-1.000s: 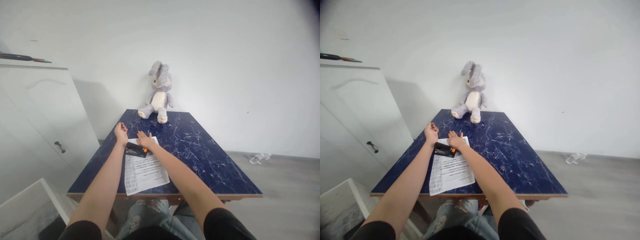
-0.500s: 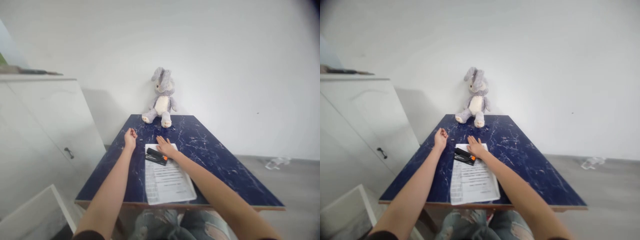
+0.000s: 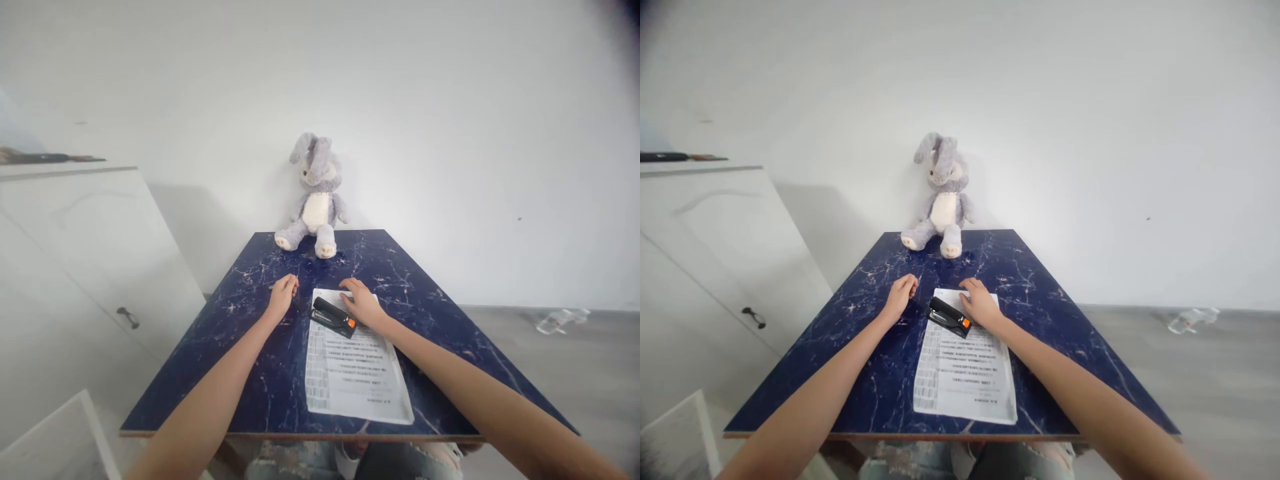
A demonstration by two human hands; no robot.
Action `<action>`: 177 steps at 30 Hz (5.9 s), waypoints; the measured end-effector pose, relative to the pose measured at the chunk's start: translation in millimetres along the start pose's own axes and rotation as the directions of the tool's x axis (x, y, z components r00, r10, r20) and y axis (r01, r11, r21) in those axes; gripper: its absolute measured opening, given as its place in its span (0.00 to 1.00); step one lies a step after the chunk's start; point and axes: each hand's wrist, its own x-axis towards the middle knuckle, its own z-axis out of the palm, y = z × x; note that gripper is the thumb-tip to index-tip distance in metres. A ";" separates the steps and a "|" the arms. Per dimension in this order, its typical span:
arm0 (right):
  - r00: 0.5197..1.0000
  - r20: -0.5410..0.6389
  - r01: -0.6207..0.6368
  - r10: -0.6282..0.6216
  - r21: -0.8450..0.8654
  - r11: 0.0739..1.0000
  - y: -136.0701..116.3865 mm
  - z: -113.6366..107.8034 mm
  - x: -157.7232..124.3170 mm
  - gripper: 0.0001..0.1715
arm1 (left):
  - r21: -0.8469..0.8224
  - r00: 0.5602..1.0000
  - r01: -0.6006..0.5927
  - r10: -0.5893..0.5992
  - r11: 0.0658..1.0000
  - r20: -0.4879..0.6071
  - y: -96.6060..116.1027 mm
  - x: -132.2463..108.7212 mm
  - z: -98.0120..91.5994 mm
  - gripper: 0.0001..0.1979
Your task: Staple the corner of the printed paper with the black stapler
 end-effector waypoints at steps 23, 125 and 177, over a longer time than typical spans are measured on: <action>0.945 0.318 -0.014 -0.084 0.295 0.955 -21.9 -49.4 -56.8 0.29 | 0.058 0.979 0.044 -0.055 0.997 0.196 -40.3 -5.4 5.0 0.08; 0.837 0.545 -0.210 0.045 0.244 0.947 45.5 -119.5 1.0 0.23 | -0.211 0.995 0.080 -0.067 0.974 0.068 -13.8 16.5 -11.2 0.31; 0.750 0.537 -0.573 0.385 0.238 0.784 10.6 -77.1 -2.7 0.16 | -0.336 0.997 0.052 -0.029 0.940 0.072 -5.5 13.9 -11.0 0.22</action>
